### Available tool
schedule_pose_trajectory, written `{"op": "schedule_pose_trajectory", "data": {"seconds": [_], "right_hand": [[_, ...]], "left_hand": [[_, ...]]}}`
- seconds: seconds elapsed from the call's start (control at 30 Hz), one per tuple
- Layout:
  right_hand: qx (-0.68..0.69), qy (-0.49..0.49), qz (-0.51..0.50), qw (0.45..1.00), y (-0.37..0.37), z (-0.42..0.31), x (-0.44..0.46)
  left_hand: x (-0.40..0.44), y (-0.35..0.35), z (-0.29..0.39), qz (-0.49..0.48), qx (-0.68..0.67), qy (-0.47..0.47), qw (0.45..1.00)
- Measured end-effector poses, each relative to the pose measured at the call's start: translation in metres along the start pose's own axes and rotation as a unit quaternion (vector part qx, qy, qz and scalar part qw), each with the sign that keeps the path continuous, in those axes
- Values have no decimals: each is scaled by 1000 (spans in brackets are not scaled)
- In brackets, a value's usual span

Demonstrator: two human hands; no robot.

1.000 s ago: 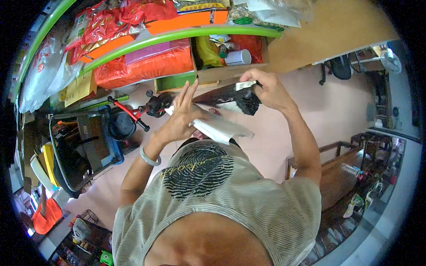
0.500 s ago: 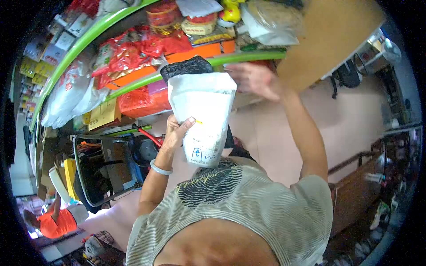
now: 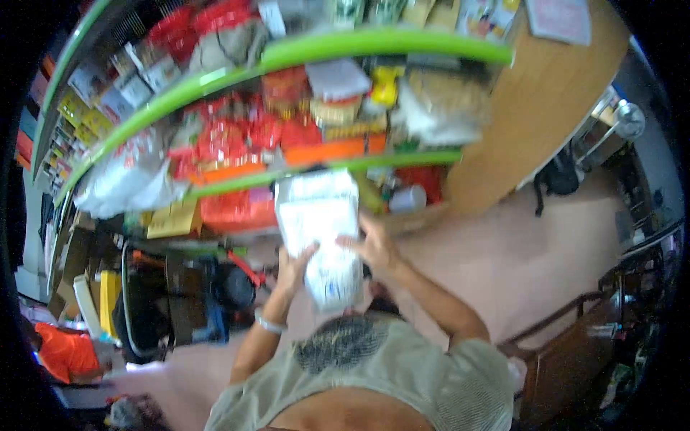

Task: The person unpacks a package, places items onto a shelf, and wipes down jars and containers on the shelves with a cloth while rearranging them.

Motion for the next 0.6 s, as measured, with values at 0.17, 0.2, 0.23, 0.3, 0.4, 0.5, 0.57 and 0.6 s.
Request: {"op": "schedule_pose_trajectory", "data": {"seconds": [0.17, 0.2, 0.23, 0.3, 0.4, 0.5, 0.57, 0.6], "right_hand": [[-32, -18, -146, 989, 5, -6, 17], [-29, -10, -141, 990, 5, -8, 21], [-25, -5, -136, 990, 2, -8, 24], [-101, 81, -115, 985, -5, -7, 25], [-98, 89, -36, 991, -12, -19, 23], [55, -20, -147, 987, -17, -7, 12], [59, -31, -184, 981, -28, -8, 3], [64, -36, -202, 977, -36, -5, -2]], "left_hand": [[-6, -7, 1, -19, -30, 9, 999], [-9, -13, 8, -13, -22, -17, 1000], [-9, -16, 13, 10, -40, -25, 999], [-11, -13, 16, 35, -41, -20, 998], [-21, -6, 35, 67, 33, -31, 997], [-33, 2, 43, 68, 85, -62, 992], [-42, 5, 37, 90, 92, -64, 990], [-45, 11, 29, 94, 89, -52, 990]]}}
Point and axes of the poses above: each hand's wrist, its own x-axis towards the middle knuckle, its own y-axis out of the back of the hand, z = x × y, the point moved 4 cm from there along x, towards the middle knuckle, and after that the axes turned 10 degrees about y, right-handed, at the moved point
